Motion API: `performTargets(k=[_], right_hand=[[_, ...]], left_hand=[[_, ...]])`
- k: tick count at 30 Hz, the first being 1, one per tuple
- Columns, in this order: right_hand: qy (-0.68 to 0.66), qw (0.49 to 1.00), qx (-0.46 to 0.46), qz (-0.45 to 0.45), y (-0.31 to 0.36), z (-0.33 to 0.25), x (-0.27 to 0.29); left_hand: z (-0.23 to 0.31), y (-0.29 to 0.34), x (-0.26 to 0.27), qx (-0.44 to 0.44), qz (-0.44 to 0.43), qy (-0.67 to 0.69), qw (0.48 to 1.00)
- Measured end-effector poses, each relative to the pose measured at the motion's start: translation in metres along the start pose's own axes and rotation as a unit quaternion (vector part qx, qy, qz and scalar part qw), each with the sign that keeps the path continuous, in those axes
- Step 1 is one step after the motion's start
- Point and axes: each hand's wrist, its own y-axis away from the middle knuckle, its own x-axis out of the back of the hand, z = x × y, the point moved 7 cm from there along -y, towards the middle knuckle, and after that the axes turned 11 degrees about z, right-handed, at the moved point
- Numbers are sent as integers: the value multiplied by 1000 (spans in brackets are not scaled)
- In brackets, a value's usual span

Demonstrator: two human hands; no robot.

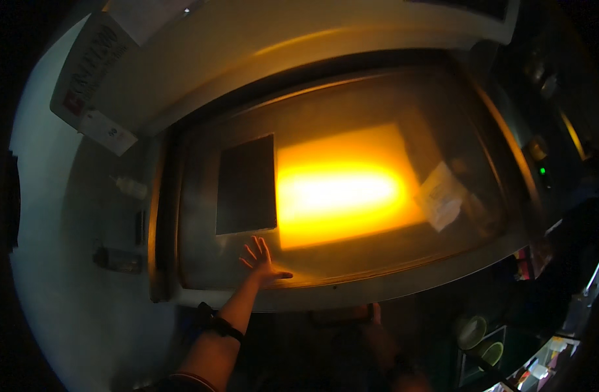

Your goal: Operating an industrial LED exposure machine to process material sheets.

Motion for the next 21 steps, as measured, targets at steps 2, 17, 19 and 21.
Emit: performTargets(k=[2, 17, 19, 21], right_hand=[[89, 996, 6, 7, 17, 7, 6], [-77, 950, -234, 193, 314, 332, 149], [-68, 949, -202, 233, 302, 300, 177], [-79, 960, -132, 234, 258, 249, 194]], left_hand=[[-20, 6, 4, 25, -7, -12, 1000], [4, -18, 13, -31, 41, -2, 999], [25, -18, 8, -84, 38, 23, 995], [24, -12, 5, -144, 44, 68, 986]])
